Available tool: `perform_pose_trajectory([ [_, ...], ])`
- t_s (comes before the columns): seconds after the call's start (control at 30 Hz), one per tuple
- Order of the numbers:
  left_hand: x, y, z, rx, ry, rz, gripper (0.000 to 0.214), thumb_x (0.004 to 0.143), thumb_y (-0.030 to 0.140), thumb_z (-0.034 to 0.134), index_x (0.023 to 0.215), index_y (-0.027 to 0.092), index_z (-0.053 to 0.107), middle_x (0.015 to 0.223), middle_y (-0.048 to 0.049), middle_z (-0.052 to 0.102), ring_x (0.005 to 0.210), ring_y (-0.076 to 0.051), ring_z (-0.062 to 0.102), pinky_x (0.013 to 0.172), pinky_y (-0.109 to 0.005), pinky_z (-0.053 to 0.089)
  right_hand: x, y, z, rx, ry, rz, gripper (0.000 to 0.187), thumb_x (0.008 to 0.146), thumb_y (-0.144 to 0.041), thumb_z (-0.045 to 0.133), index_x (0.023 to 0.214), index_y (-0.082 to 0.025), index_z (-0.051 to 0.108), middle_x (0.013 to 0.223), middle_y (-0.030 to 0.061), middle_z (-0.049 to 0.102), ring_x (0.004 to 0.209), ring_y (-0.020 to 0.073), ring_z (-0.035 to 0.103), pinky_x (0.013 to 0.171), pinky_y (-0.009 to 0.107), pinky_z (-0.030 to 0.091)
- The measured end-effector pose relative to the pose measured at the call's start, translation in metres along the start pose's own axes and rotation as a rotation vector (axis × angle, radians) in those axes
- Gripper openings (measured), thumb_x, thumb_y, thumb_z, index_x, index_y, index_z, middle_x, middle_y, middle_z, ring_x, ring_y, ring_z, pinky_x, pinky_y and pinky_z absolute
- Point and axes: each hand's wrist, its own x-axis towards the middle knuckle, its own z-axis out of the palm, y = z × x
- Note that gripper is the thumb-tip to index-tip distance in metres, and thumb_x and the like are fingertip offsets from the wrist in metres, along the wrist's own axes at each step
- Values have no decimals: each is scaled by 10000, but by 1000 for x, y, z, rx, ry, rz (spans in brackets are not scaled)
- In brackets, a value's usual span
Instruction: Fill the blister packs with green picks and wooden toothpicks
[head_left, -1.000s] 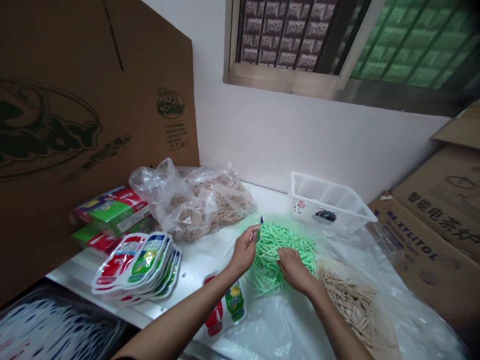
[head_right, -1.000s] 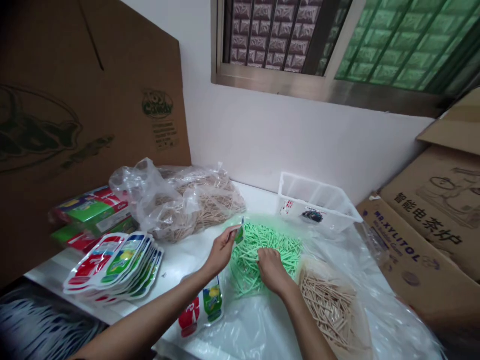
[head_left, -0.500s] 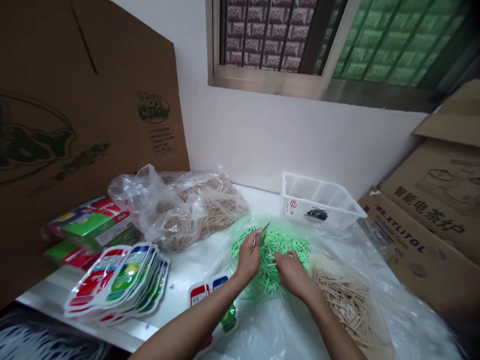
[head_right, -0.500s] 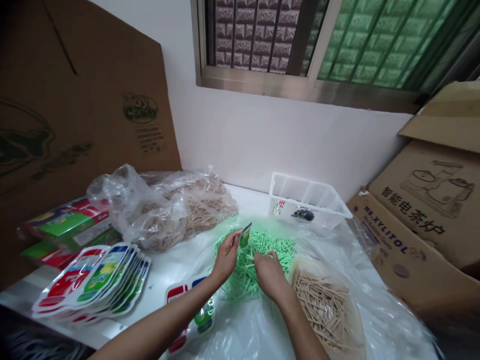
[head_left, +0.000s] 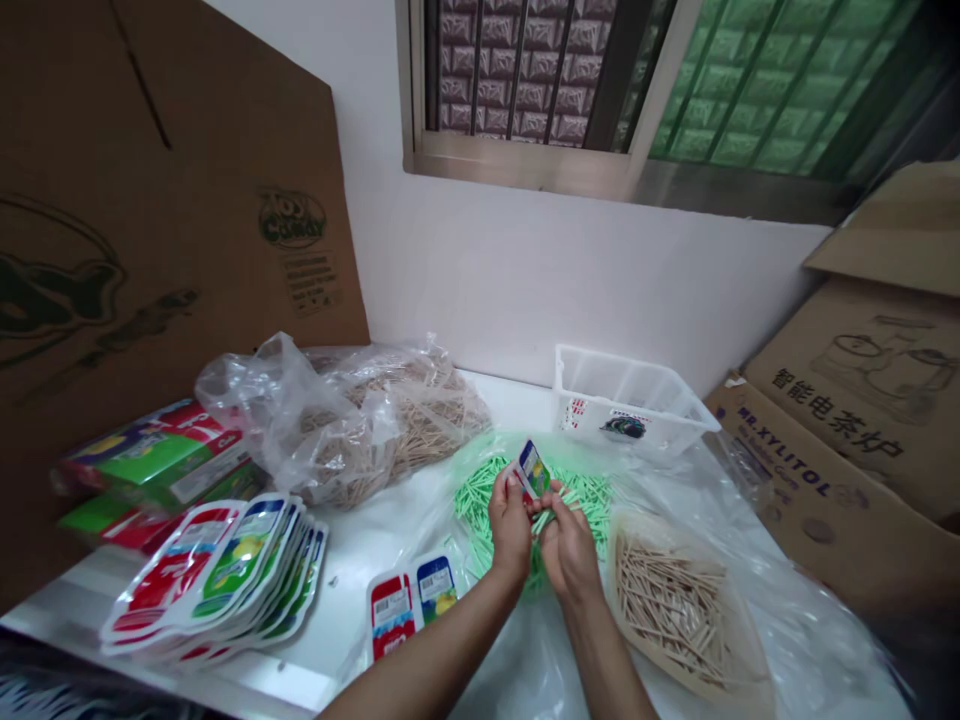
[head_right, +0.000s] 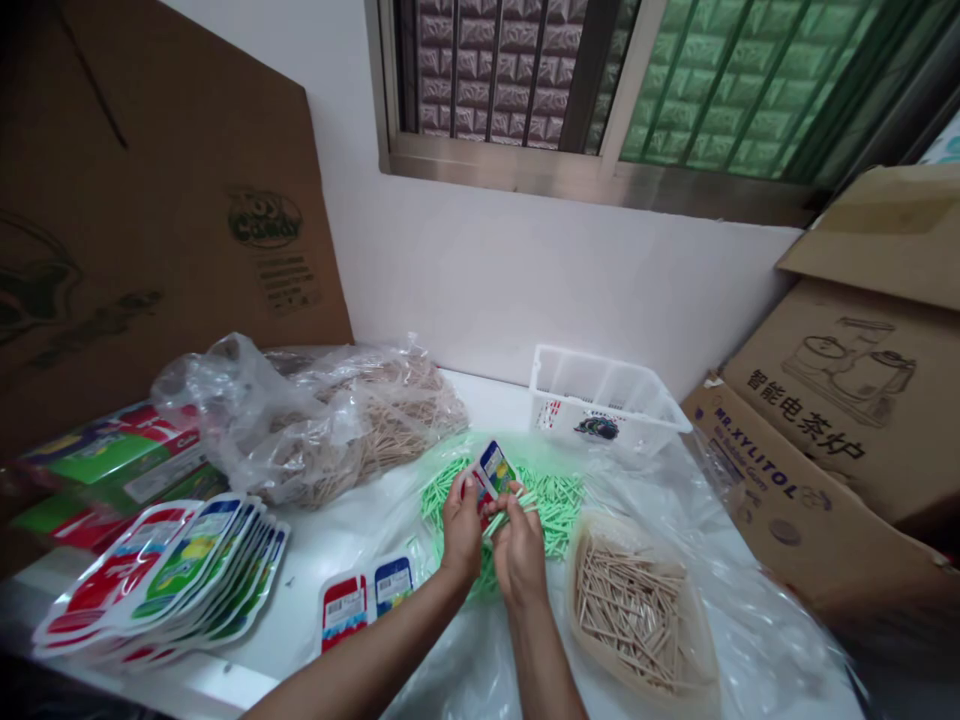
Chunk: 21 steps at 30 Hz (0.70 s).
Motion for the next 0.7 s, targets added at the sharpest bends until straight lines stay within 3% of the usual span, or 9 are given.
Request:
perform_pose_trajectory([
  [0.1,-1,-3,3,-57,50,-75,416,777,481,539,1056,174,558,777,-10,634,491,-94,549,483,-215,457,-17,-1,17,537,128,188,328,763,-436,588,975,-188,557,802,-6,622,827,147,591,845,301,442],
  [0.2,1,2,0,-35,58,-100,398,778,473,528,1052,186,560,746,-1,635,455,-91,531,426,-200,424,-19,-4,12,679,168,223,255,721,-407,663,809,-184,576,722,-25,610,735,136,590,789,302,466],
  [0.27,2,6,-4,-28,53,-86,388,772,458,539,1043,183,570,811,-22,656,556,-113,588,495,-210,463,-14,-7,4,704,209,176,239,730,-400,661,732,-188,552,679,-40,588,681,126,580,770,310,476],
  [0.33,0,10,-8,-35,61,-88,373,764,444,550,1020,173,575,864,-37,661,651,-129,617,576,-224,489,-12,-8,0,703,224,151,233,744,-399,648,720,-192,544,678,-45,589,683,126,584,786,325,475],
  [0.43,-5,14,-8,-36,69,-158,382,765,455,532,1021,173,559,801,-26,658,539,-119,589,522,-236,477,-20,-7,12,655,209,192,232,749,-408,639,762,-190,562,734,-21,631,763,152,613,822,340,467],
  [0.57,-10,16,-4,21,67,-130,358,755,446,527,969,163,574,715,-15,648,491,-117,566,496,-236,460,-41,-4,34,532,118,273,371,800,-469,557,1043,-188,556,998,47,666,998,207,601,876,354,452],
  [0.7,-7,17,-8,73,80,-64,305,720,386,576,901,143,598,757,-39,667,604,-143,610,557,-239,477,-44,-6,26,195,9,145,407,857,-470,462,1147,-189,519,1131,72,622,1101,205,543,927,334,412],
])
